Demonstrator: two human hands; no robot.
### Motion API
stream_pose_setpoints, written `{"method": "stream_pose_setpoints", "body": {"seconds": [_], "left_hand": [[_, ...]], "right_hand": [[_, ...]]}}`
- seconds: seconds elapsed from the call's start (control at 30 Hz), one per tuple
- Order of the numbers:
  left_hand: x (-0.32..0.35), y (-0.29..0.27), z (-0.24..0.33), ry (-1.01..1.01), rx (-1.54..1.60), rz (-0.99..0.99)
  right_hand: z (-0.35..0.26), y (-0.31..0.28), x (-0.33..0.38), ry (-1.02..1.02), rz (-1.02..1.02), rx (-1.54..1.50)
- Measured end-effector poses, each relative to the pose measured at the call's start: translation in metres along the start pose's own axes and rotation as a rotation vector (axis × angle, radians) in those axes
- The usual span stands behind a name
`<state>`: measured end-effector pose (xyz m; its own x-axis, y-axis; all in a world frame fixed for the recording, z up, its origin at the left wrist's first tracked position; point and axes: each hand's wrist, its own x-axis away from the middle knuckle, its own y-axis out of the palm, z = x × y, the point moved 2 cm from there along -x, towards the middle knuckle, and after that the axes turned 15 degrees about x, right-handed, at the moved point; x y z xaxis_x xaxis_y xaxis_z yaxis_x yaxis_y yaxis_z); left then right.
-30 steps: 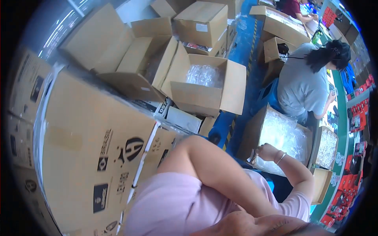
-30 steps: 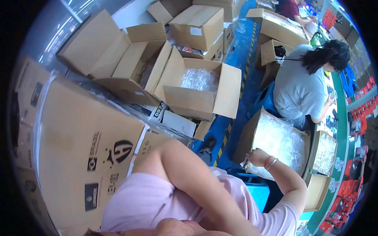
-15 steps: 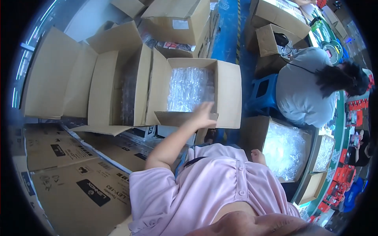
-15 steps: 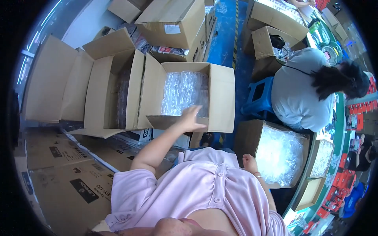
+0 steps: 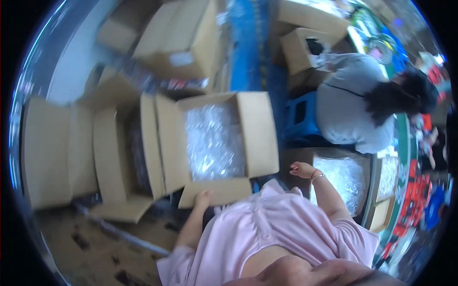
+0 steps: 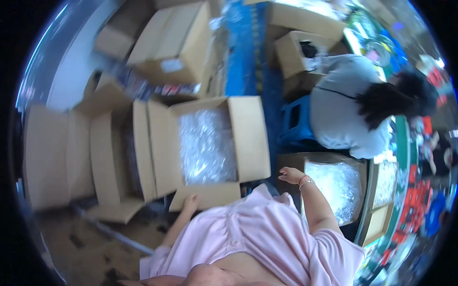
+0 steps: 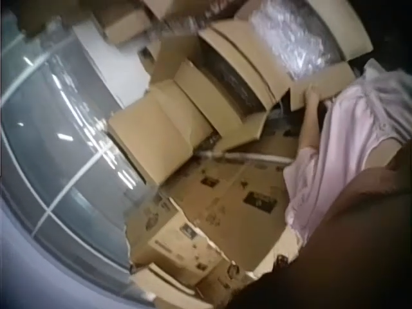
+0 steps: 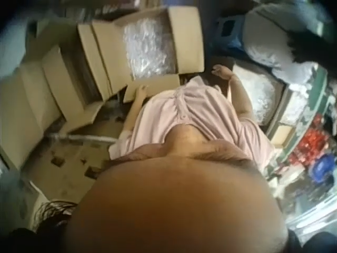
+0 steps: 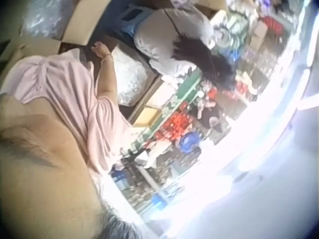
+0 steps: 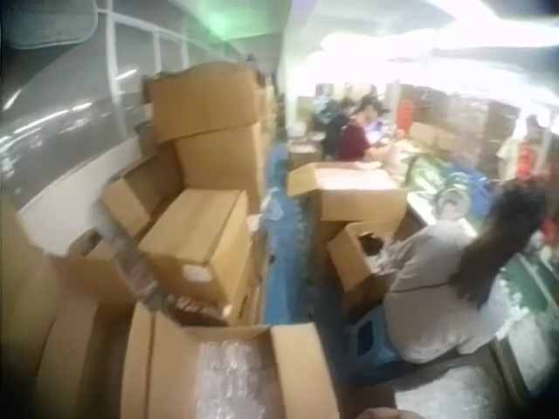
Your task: Packing glass vials into cardboard boxes with protective padding.
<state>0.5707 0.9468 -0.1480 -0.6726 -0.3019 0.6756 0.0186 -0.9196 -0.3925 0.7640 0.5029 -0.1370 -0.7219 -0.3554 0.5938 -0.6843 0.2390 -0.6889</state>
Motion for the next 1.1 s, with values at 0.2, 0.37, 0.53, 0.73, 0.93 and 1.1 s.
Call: {"method": "stream_pose_setpoints", "body": {"seconds": [0.2, 0.37, 0.53, 0.73, 0.93, 1.1], "left_hand": [[-0.004, -0.037, -0.062, 0.065, -0.395, 0.676], [-0.036, -0.065, -0.187, -0.373, -0.237, 0.994], [-0.058, -0.074, -0.172, -0.282, 1.371, 0.785], [-0.051, -0.1, -0.115, -0.029, 0.58, 0.839], [-0.061, -0.077, -0.081, -0.042, 0.449, 0.968], [-0.045, -0.053, -0.047, -0.109, 1.003, 1.279]], "right_hand": [[0.173, -0.15, -0.028, 0.154, 0.379, -0.621], [0.103, -0.132, -0.061, 0.296, 0.406, 0.387], [0.042, -0.038, -0.082, 0.165, 0.049, -0.019], [0.027, 0.045, -0.134, 0.319, 0.213, -0.061], [0.022, 0.085, -0.186, 0.439, 0.15, -0.239], [0.023, 0.114, -0.194, 0.577, 0.105, -0.541]]}}
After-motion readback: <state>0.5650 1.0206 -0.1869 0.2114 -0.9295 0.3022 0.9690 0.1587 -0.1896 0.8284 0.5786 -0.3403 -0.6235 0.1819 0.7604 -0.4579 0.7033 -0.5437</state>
